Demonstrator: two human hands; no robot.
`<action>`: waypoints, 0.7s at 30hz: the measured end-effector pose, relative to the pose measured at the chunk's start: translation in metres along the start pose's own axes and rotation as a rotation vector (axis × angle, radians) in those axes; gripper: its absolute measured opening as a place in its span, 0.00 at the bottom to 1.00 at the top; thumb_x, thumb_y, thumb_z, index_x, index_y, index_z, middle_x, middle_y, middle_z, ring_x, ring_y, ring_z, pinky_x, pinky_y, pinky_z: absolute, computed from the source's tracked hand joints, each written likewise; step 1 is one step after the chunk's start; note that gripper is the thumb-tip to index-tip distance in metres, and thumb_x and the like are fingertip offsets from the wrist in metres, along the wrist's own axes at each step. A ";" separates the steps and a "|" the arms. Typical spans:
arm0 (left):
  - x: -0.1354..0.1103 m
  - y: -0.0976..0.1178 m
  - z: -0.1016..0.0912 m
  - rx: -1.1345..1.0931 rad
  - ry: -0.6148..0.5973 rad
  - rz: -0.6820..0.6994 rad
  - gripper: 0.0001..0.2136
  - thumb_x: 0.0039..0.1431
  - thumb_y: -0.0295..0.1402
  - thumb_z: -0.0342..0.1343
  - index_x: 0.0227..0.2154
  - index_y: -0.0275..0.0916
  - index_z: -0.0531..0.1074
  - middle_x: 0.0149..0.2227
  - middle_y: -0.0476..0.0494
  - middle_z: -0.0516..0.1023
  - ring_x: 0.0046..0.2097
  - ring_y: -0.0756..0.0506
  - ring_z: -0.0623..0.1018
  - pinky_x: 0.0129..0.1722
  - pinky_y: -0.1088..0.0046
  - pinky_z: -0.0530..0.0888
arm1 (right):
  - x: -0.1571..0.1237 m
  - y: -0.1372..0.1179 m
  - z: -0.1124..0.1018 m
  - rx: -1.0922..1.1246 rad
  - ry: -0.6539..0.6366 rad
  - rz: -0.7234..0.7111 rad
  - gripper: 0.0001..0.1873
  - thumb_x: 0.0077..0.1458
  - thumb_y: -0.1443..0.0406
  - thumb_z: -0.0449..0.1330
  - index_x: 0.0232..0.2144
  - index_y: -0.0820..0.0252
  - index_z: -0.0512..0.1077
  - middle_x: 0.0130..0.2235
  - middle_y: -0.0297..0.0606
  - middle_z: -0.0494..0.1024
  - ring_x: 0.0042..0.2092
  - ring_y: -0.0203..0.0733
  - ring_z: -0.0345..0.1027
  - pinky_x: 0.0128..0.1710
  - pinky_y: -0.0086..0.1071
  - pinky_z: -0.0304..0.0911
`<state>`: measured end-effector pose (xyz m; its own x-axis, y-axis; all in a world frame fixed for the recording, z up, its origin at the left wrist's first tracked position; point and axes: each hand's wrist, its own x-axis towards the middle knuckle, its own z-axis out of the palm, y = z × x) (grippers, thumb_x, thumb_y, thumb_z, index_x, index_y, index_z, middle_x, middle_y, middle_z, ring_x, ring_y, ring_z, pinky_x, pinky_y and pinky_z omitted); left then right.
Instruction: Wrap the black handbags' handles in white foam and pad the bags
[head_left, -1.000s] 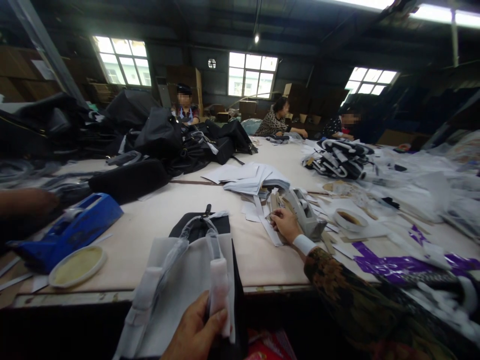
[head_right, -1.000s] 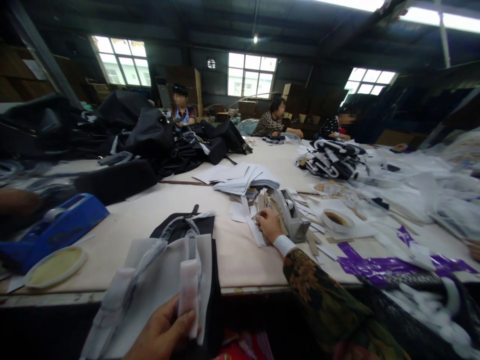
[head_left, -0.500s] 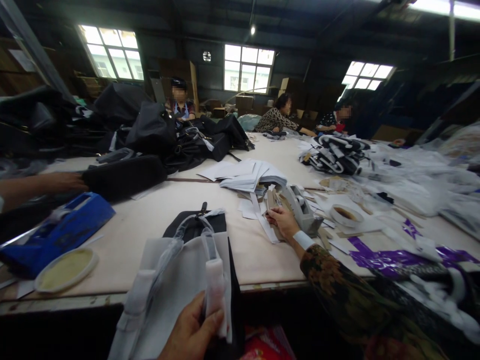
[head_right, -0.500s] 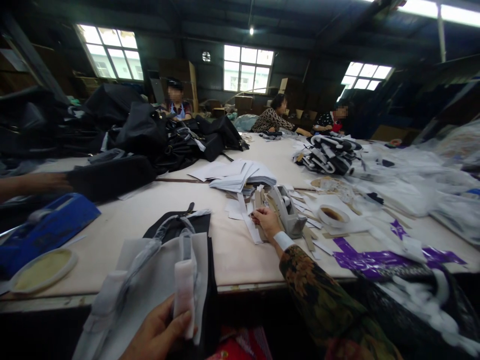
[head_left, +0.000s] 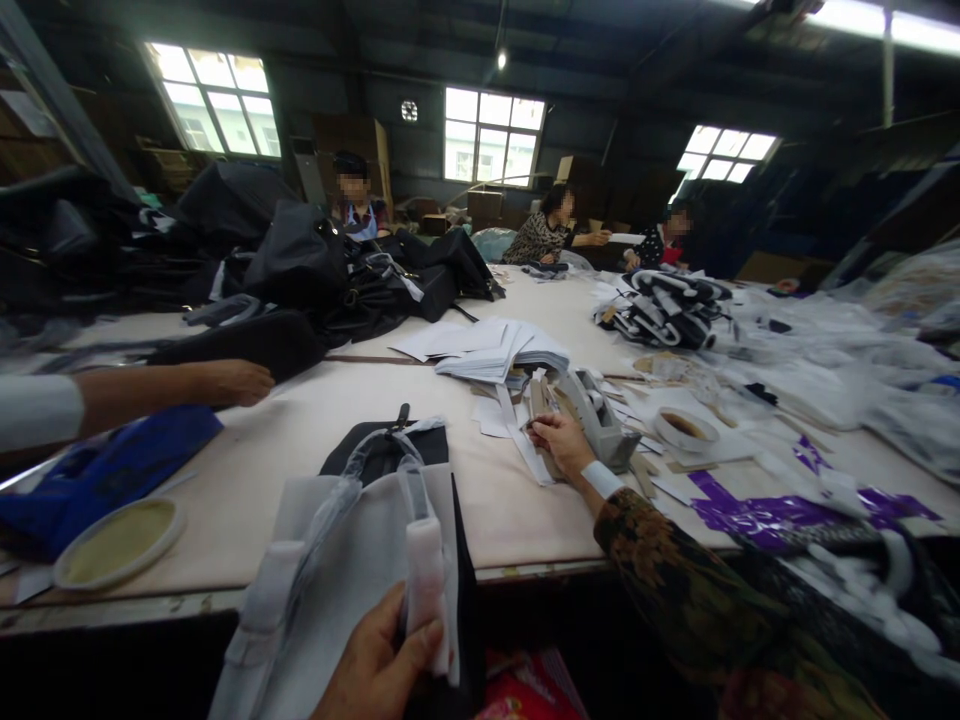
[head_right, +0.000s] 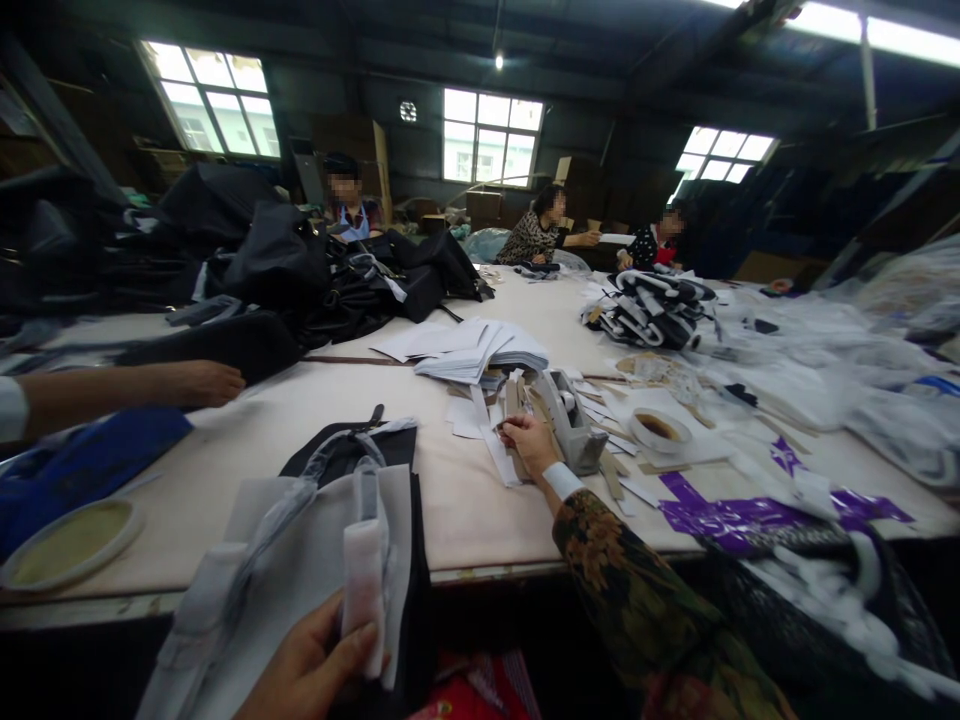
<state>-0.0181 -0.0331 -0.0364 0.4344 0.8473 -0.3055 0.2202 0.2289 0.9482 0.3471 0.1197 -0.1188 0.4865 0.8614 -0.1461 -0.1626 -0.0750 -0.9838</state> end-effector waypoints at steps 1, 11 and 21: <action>0.000 0.000 0.000 0.001 0.007 -0.008 0.21 0.54 0.49 0.59 0.41 0.35 0.76 0.32 0.43 0.79 0.41 0.38 0.76 0.44 0.68 0.72 | 0.000 0.000 0.000 -0.002 0.000 0.001 0.06 0.62 0.65 0.61 0.38 0.65 0.72 0.34 0.33 0.76 0.32 0.34 0.72 0.32 0.30 0.71; -0.001 0.003 0.000 -0.005 -0.010 -0.008 0.22 0.55 0.49 0.58 0.41 0.35 0.76 0.33 0.42 0.79 0.39 0.39 0.76 0.42 0.68 0.73 | -0.001 -0.002 0.001 -0.021 0.002 0.007 0.09 0.63 0.63 0.60 0.41 0.65 0.72 0.36 0.34 0.75 0.32 0.33 0.71 0.31 0.30 0.71; 0.000 -0.005 -0.001 -0.028 -0.022 -0.008 0.23 0.56 0.49 0.58 0.46 0.34 0.75 0.31 0.44 0.79 0.37 0.40 0.76 0.41 0.68 0.73 | -0.010 -0.008 0.004 0.012 0.017 -0.046 0.06 0.54 0.68 0.65 0.32 0.64 0.72 0.29 0.30 0.76 0.27 0.32 0.71 0.29 0.28 0.69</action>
<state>-0.0198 -0.0335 -0.0407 0.4517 0.8348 -0.3149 0.1997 0.2495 0.9476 0.3399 0.1140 -0.1094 0.5078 0.8553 -0.1028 -0.1503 -0.0296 -0.9882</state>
